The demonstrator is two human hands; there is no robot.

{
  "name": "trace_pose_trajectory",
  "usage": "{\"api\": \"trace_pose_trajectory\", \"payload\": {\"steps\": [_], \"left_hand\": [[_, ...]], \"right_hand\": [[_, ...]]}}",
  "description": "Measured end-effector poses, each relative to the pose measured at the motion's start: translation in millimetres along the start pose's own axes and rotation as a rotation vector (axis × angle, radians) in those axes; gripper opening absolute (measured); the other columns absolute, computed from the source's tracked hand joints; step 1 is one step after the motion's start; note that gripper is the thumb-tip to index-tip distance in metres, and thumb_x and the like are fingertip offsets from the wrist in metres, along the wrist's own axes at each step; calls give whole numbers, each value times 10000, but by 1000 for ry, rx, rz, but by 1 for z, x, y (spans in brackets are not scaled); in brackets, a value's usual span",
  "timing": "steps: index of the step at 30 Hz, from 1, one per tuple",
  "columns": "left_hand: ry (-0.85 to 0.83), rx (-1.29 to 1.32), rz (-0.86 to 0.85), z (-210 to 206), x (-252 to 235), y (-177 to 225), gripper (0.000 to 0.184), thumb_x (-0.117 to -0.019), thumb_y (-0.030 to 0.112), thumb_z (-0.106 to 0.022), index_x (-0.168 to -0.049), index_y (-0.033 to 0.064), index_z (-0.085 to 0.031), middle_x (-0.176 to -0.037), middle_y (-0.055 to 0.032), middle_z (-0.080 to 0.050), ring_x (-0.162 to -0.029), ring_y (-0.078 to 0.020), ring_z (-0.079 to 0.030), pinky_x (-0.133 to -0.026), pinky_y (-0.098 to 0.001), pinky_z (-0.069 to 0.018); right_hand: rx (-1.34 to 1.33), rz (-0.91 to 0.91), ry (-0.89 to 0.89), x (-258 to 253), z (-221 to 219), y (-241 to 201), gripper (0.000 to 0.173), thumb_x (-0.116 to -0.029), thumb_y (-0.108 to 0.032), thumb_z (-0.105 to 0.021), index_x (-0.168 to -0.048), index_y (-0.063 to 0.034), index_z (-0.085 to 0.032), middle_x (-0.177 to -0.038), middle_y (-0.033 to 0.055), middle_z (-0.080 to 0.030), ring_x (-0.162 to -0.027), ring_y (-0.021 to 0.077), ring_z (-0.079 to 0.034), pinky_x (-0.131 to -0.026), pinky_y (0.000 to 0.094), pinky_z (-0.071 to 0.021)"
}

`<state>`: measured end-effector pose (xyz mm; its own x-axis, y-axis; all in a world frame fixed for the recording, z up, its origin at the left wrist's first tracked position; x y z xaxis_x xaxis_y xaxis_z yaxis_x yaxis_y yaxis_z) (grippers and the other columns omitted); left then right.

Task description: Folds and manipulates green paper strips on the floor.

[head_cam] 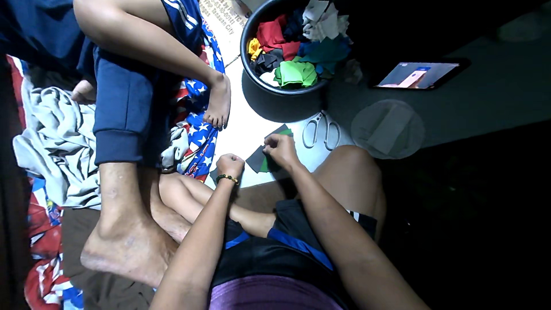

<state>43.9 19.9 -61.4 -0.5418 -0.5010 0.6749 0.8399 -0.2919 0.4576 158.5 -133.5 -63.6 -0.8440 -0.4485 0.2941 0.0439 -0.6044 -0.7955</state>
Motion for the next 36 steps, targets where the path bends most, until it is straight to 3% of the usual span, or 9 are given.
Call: {"api": "trace_pose_trajectory", "payload": {"steps": [5,10,20,24,29,36], "left_hand": [[33,33,-12,0,-4,-3,152,-939,137,-719,-1029,16,-744,-1056,-204,-717,-1043,-368,-668,-928,-595,-498],[47,0,-51,-3,-1,1,248,-931,243,-778,-1043,26,-737,-1038,-208,-717,-1019,-391,-675,-897,-614,-512],[48,-49,-73,-4,0,3,195,-949,209,-745,-1041,37,-743,-1005,-194,-723,-997,-382,-682,-890,-609,-515],[14,-78,-273,-11,6,16,190,-929,159,-763,-1052,20,-723,-925,-165,-717,-874,-340,-690,-823,-568,-549],[-97,-213,-417,-28,7,24,277,-907,167,-798,-1133,23,-726,-1111,-178,-700,-1046,-330,-672,-946,-544,-529],[-82,-231,-404,-29,6,21,311,-904,173,-802,-1164,25,-716,-1102,-168,-698,-1034,-326,-670,-939,-534,-529]], "right_hand": [[5,0,-2,0,0,0,148,-910,19,-692,-1050,45,-731,-983,197,-730,-923,317,-705,-879,507,-546],[5,1,4,0,-1,1,150,-907,17,-696,-1051,39,-732,-972,190,-730,-905,308,-706,-868,497,-552],[-2,-2,9,-1,-1,2,153,-904,20,-699,-1052,40,-731,-966,189,-729,-899,301,-704,-863,492,-553],[-9,11,14,-1,-1,3,158,-902,20,-702,-1054,56,-726,-981,210,-726,-922,330,-705,-878,521,-550],[-22,-3,17,-1,-1,3,150,-906,17,-705,-1051,50,-726,-994,207,-728,-932,330,-707,-888,519,-551],[-11,-17,17,-1,-3,4,165,-919,14,-697,-1079,43,-722,-1015,203,-729,-958,322,-708,-908,509,-549]]}}
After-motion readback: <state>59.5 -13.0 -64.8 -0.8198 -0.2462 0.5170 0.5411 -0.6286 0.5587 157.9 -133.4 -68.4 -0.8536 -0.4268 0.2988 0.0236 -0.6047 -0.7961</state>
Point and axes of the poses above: each hand's wrist, its own x-axis away from the middle knuckle, its own z-axis out of the back of the hand, y = z × x, the point moved 8 cm from there along -x, towards the middle knuckle
